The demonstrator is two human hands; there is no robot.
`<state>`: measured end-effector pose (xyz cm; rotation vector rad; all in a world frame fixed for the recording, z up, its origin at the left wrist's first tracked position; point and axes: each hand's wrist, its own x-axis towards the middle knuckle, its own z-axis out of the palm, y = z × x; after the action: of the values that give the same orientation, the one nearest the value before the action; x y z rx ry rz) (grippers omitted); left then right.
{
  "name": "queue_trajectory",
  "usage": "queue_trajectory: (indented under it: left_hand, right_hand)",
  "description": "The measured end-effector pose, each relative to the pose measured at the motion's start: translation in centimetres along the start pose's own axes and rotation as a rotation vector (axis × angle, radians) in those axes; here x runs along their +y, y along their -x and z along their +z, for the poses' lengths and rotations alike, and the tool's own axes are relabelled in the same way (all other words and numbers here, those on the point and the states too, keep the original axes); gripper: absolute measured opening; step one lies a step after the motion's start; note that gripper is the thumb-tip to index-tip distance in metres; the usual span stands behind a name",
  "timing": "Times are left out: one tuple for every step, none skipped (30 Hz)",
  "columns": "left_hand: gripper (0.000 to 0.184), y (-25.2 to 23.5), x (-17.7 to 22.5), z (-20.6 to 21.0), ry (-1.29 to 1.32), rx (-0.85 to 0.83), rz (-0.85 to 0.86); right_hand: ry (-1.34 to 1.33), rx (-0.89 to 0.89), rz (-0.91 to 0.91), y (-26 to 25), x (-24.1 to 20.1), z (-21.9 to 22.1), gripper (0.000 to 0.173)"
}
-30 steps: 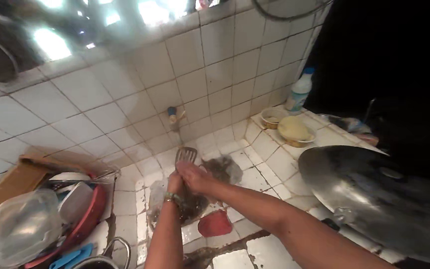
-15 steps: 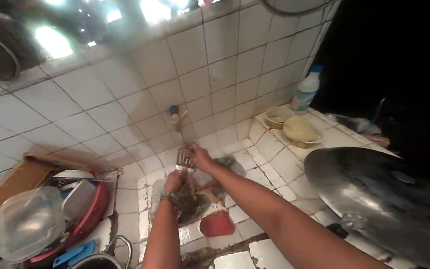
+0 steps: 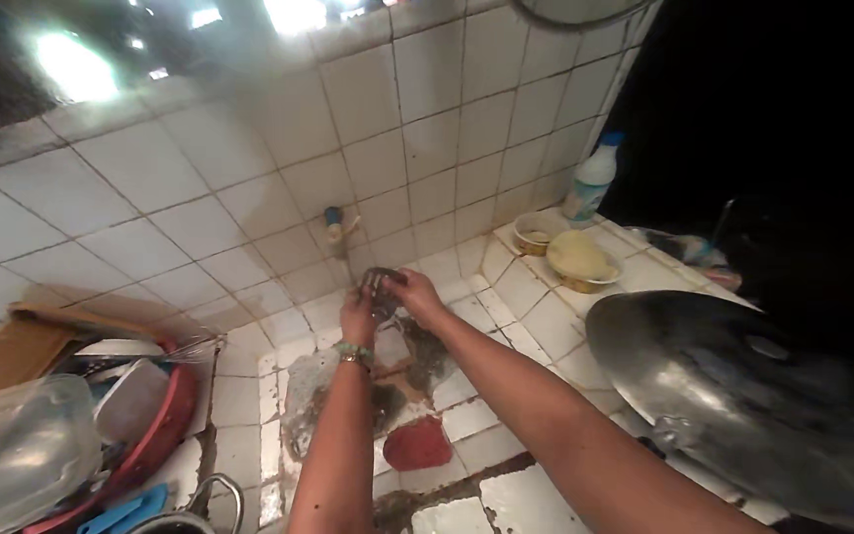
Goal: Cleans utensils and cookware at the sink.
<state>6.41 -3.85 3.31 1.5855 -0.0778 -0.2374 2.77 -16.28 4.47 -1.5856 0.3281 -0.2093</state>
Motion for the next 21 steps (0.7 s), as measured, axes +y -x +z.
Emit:
queue_trajectory:
  left_hand:
    - [0.032, 0.2, -0.6, -0.4, -0.031, -0.029, -0.005]
    - [0.033, 0.7, -1.3, -0.9, -0.075, -0.067, -0.026]
    - [0.032, 1.5, -2.1, -1.6, -0.120, -0.136, -0.049]
    - [0.032, 2.5, -3.0, -2.3, -0.189, -0.200, -0.059]
    - [0.032, 3.5, -4.0, -3.1, -0.296, -0.245, -0.043]
    - [0.031, 4.5, -5.0, -4.1, -0.413, -0.267, -0.009]
    - [0.033, 5.4, -5.5, -5.0, -0.538, -0.285, 0.009]
    - [0.037, 6.3, -5.8, -5.9, -0.668, -0.291, 0.002]
    - [0.040, 7.0, -5.9, -6.7, -0.792, -0.283, -0.021]
    - [0.042, 7.7, -6.0, -7.3, -0.887, -0.263, -0.055]
    - [0.042, 8.2, -5.9, -7.8, -0.946, -0.232, -0.085]
    - [0.042, 8.8, -5.8, -8.2, -0.971, -0.201, -0.104]
    - [0.041, 9.3, -5.7, -8.6, -0.967, -0.170, -0.115]
    - [0.040, 9.9, -5.5, -8.9, -0.961, -0.139, -0.128]
    - [0.039, 10.6, -5.0, -9.0, -0.970, -0.117, -0.159]
    - [0.038, 11.4, -4.5, -9.1, -0.980, -0.101, -0.192]
    - [0.038, 12.3, -4.0, -9.4, -0.985, -0.086, -0.222]
    - [0.038, 13.2, -3.7, -9.7, -0.987, -0.070, -0.246]
    - [0.038, 14.3, -3.5, -10.1, -0.995, -0.054, -0.264]
    - [0.037, 15.3, -3.4, -10.5, -1.003, -0.041, -0.276]
    - [0.036, 16.0, -3.6, -11.0, -1.003, -0.033, -0.280]
  right_hand:
    - [0.041, 0.003, -0.016, 0.1, -0.3, -0.1, 0.029]
    - [0.060, 0.021, -0.029, 0.2, -0.6, -0.3, 0.029]
    - [0.056, 0.056, -0.041, 0.1, -0.7, -0.4, 0.030]
    - [0.039, 0.105, -0.048, -0.1, -0.5, -0.6, 0.031]
    - [0.001, 0.160, -0.043, -0.4, -0.3, -0.9, 0.032]
    - [-0.055, 0.222, -0.024, -0.7, 0.0, -1.0, 0.034]
    - [-0.135, 0.282, 0.007, -1.0, 0.4, -0.9, 0.035]
    - [-0.220, 0.339, 0.046, -1.3, 1.1, -0.5, 0.035]
    - [-0.302, 0.387, 0.087, -1.5, 2.0, 0.1, 0.035]
    - [-0.375, 0.408, 0.123, -1.5, 3.2, 1.0, 0.034]
    - [-0.444, 0.390, 0.166, -1.2, 4.4, 2.2, 0.035]
    - [-0.525, 0.333, 0.228, -0.3, 5.2, 3.4, 0.039]
    - [-0.620, 0.249, 0.314, 0.9, 5.5, 4.8, 0.041]
    - [-0.708, 0.171, 0.409, 2.1, 5.6, 6.4, 0.039]
    - [-0.765, 0.100, 0.498, 2.9, 5.6, 7.8, 0.034]
    - [-0.775, 0.029, 0.562, 3.4, 5.4, 8.7, 0.031]
    - [-0.738, -0.006, 0.606, 3.4, 5.1, 9.1, 0.029]
    - [-0.656, -0.009, 0.626, 3.2, 4.5, 9.0, 0.031]
    - [-0.551, -0.003, 0.610, 2.7, 3.8, 8.5, 0.039]
    - [-0.430, -0.008, 0.545, 2.1, 3.2, 7.7, 0.045]
    - [-0.308, -0.032, 0.433, 1.2, 2.8, 6.9, 0.044]
